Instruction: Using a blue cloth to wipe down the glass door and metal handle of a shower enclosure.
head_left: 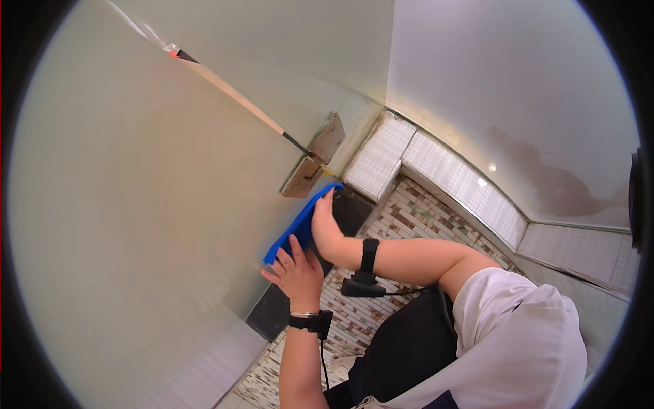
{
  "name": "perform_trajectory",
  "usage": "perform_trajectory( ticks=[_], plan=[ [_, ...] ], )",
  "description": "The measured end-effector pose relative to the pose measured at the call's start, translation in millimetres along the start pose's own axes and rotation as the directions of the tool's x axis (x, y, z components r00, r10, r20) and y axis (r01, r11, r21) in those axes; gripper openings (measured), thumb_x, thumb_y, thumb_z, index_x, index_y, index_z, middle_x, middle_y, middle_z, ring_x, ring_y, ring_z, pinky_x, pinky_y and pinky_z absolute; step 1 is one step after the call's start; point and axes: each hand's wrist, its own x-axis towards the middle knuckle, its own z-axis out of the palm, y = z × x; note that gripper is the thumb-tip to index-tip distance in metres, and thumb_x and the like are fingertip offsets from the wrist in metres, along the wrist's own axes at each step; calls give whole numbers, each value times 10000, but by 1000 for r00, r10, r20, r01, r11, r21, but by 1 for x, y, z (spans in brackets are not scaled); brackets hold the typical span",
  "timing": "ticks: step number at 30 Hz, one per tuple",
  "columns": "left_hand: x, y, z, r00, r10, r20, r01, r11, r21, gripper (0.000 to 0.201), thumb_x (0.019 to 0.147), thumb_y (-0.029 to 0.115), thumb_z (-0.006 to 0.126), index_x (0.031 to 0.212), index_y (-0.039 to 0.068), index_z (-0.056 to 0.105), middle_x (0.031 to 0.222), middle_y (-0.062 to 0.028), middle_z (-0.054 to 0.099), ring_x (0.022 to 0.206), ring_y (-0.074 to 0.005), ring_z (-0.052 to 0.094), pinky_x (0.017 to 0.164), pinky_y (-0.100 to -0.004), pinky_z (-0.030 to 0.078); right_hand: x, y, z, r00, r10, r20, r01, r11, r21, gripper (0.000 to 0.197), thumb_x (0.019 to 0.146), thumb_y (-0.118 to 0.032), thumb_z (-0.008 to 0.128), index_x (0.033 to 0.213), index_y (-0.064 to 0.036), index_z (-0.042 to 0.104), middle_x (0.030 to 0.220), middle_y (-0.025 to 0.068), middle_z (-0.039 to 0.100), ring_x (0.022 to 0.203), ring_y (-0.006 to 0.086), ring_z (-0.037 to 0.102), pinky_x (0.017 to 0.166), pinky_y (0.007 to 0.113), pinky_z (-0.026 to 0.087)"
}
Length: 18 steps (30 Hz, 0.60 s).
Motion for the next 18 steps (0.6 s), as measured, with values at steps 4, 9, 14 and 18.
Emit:
perform_trajectory(
  ticks=[4, 9, 14, 18],
  plan=[
    [-1, 4, -8, 998, -3, 56, 6, 999, -49, 657, 804, 359, 588, 1383, 122, 386, 1380, -216, 319, 1211, -458, 317, 989, -668, 170, 12, 17, -14, 1000, -3, -29, -2, 989, -146, 619, 955, -298, 211, 1468, -120, -86, 1524, 121, 53, 1389, 248, 98, 1114, 320, 150],
    [0, 6, -11, 982, -6, 190, 25, 994, -103, 668, 804, 366, 583, 1394, 139, 369, 1385, -182, 323, 1240, -440, 299, 1018, -634, 179, 13, 26, -19, 997, -42, 58, 54, 972, -229, 623, 933, -239, 251, 1473, -148, -48, 1501, 121, 125, 1372, 272, 146, 1107, 337, 168],
    [-11, -6, -3, 968, -31, 249, 49, 997, -67, 665, 807, 380, 572, 1397, 156, 361, 1397, -133, 321, 1249, -384, 318, 1024, -609, 193, -9, 55, 5, 955, 268, 125, -228, 936, -270, 703, 916, -165, 359, 1448, -168, -101, 1429, 171, 223, 1326, 301, 242, 1079, 378, 241],
    [-13, -7, -2, 986, -16, 166, 17, 1000, -5, 582, 816, 387, 562, 1343, 171, 441, 1335, -82, 402, 1191, -337, 370, 999, -581, 226, 3, 63, -9, 952, 249, 179, -172, 917, -361, 769, 884, -136, 406, 1431, -50, -129, 1435, 219, 192, 1331, 316, 220, 1090, 364, 221]
  ],
)
